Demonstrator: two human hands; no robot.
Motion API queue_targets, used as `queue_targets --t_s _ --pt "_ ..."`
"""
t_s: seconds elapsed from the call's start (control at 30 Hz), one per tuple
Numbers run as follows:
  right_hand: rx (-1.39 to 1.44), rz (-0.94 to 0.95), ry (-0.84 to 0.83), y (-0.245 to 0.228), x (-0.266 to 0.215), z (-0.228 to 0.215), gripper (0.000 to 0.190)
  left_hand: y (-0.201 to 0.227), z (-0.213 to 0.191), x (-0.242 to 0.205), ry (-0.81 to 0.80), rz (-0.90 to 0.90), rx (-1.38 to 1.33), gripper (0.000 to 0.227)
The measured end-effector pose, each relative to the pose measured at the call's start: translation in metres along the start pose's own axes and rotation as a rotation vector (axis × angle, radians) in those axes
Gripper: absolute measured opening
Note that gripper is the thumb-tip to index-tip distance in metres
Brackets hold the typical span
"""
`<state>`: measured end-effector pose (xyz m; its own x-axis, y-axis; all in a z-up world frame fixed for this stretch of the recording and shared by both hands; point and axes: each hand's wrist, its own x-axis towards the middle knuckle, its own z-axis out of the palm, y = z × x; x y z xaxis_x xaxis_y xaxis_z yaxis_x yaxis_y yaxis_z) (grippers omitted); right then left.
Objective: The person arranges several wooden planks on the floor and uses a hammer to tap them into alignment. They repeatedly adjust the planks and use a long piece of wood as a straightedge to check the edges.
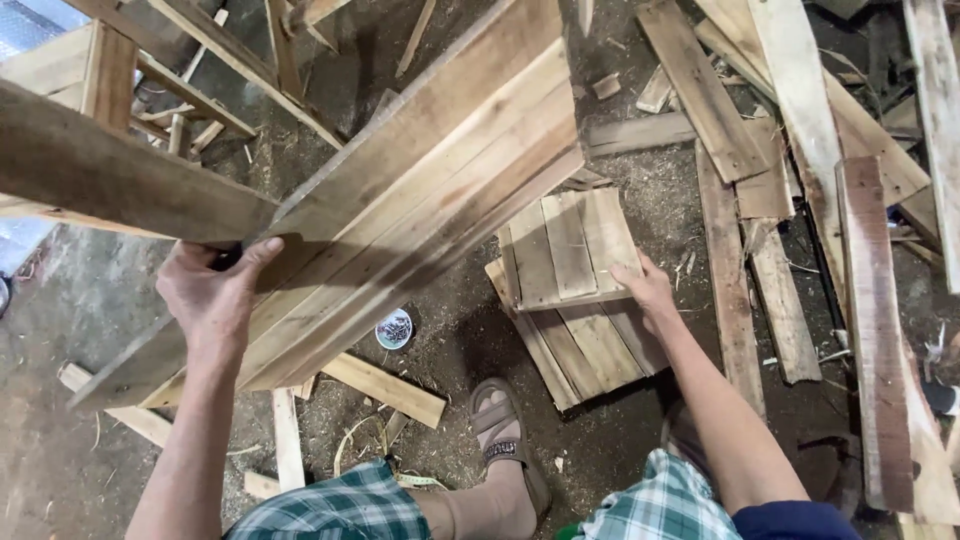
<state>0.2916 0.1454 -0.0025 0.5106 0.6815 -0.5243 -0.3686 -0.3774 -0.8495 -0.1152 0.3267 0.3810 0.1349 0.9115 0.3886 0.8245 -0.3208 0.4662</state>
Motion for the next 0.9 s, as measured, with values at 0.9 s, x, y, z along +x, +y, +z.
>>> queue_targets --t_s 0.9 --pt "-0.335 0.028 0.002 0.015 -0.137 -0.081 0.064 0.043 -0.049 -0.046 -0.185 0.072 -0.129 0.038"
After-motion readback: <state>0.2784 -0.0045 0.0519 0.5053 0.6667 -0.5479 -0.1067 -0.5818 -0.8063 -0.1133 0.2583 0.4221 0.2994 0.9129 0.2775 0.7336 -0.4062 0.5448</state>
